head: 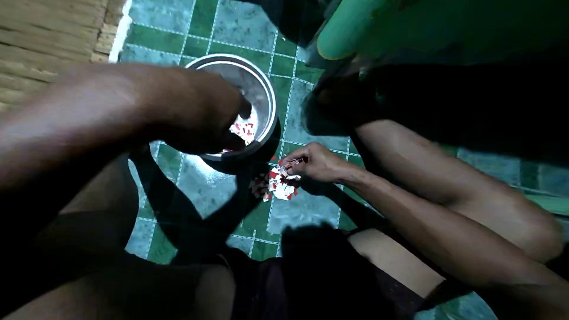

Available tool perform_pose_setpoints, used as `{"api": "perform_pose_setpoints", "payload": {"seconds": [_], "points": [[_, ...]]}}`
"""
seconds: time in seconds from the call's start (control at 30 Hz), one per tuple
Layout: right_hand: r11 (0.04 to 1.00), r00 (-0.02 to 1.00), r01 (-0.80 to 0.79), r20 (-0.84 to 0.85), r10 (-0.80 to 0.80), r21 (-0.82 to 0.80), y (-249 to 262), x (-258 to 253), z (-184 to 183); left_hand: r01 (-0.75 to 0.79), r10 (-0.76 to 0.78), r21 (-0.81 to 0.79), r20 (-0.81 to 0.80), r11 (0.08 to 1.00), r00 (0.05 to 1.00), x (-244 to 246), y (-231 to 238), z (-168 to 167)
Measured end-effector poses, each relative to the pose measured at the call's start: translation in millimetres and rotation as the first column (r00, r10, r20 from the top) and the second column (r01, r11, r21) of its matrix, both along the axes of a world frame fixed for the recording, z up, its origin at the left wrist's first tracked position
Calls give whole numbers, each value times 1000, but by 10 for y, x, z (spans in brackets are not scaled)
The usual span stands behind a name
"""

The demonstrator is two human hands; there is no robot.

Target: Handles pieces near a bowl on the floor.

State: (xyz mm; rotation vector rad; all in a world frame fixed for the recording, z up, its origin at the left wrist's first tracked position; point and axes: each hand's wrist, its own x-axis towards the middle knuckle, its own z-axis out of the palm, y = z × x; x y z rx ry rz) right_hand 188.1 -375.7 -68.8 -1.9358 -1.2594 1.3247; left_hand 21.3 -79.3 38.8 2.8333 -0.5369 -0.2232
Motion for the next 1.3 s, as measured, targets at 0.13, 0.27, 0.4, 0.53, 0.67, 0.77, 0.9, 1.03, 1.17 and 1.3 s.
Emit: {"api": "perform_pose_setpoints", "payload": {"seconds": [0.13, 0.27, 0.4, 0.53, 0.67, 0.77, 0.9, 1.03, 1.17, 1.3], "points": [[998, 984, 30, -178, -22, 46, 301, 119, 337, -342, 386, 249, -151, 906, 910, -297, -60, 742], [985, 967, 50, -254, -6, 166, 766, 157, 716, -360, 358, 12, 70, 933, 931, -471, 161, 522], [956, 990, -61, -102, 94, 286, 1293, 128, 955, -346, 360, -121, 122, 930, 925, -475, 183, 489], [945, 987, -160, 69, 146, 285, 1715, 10, 1112, -349, 364, -141, 105, 927, 925, -469, 153, 483], [945, 948, -246, 257, 187, 217, 1939, -116, 1231, -339, 376, -216, 164, 916, 912, -504, 141, 385], [946, 906, -280, 372, 203, 165, 2012, -198, 1309, -367, 413, -246, 176, 897, 893, -539, 135, 330], [940, 875, -311, 427, 226, 141, 2085, -213, 1322, -349, 428, -315, 229, 882, 874, -588, 144, 227], [953, 862, -290, 457, 218, 92, 2105, -251, 1372, -341, 410, -301, 209, 891, 888, -631, 197, 199], [938, 801, -331, 556, 221, 105, 2107, -224, 1359, -317, 370, -281, 159, 906, 915, -641, 271, 181], [938, 752, -332, 628, 199, 99, 2073, -237, 1349, -358, 385, -250, 68, 899, 920, -693, 290, 220]]}}
